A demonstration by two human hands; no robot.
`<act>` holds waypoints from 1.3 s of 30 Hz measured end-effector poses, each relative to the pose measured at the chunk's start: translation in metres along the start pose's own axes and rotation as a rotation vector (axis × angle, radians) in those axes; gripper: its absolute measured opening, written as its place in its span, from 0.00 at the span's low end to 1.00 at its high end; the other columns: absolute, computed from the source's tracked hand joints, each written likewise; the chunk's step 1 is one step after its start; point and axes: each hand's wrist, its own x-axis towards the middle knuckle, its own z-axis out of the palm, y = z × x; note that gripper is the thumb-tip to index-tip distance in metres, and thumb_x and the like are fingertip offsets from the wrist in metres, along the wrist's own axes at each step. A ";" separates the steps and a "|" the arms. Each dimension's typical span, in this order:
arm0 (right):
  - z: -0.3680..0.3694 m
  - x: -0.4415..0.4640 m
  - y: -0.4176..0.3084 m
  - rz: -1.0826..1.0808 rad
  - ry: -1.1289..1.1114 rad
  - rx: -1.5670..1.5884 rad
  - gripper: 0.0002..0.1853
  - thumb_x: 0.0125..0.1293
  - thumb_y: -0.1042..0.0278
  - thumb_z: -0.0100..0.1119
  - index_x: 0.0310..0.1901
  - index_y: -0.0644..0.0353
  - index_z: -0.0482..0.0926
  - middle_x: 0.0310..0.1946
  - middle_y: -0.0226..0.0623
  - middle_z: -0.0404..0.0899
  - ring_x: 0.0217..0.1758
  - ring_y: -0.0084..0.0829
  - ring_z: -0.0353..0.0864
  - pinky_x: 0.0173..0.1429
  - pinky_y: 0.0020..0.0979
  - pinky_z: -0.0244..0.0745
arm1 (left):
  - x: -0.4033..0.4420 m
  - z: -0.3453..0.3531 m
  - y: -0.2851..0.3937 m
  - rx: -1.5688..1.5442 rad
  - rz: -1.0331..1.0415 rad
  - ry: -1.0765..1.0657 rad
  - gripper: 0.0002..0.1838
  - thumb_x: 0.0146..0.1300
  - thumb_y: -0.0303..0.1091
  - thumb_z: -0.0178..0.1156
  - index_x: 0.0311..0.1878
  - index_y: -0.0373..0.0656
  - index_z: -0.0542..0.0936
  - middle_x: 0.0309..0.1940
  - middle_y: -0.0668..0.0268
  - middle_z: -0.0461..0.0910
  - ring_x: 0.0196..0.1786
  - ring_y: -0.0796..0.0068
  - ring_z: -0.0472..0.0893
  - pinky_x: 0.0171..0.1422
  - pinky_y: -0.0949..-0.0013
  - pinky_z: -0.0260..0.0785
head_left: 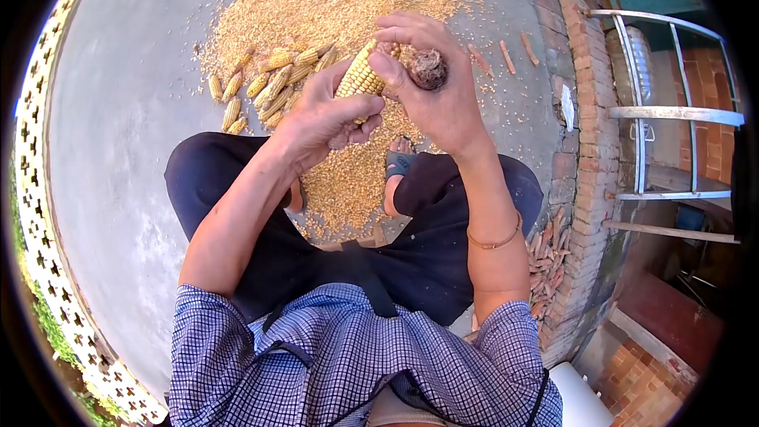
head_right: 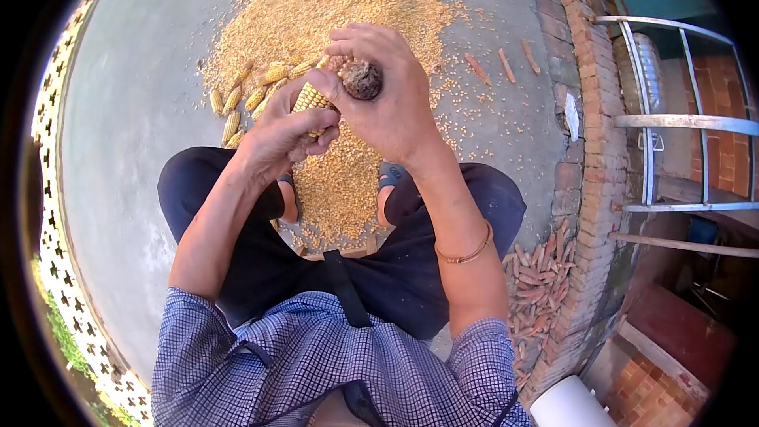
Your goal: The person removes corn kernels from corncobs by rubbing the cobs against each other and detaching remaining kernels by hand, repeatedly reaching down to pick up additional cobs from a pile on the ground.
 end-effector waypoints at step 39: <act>0.012 0.004 0.006 0.306 0.120 0.150 0.13 0.59 0.61 0.71 0.40 0.62 0.85 0.37 0.39 0.84 0.48 0.39 0.81 0.56 0.39 0.75 | 0.006 -0.003 -0.021 0.344 0.138 0.098 0.26 0.54 0.28 0.69 0.56 0.30 0.73 0.35 0.65 0.79 0.35 0.80 0.76 0.36 0.73 0.71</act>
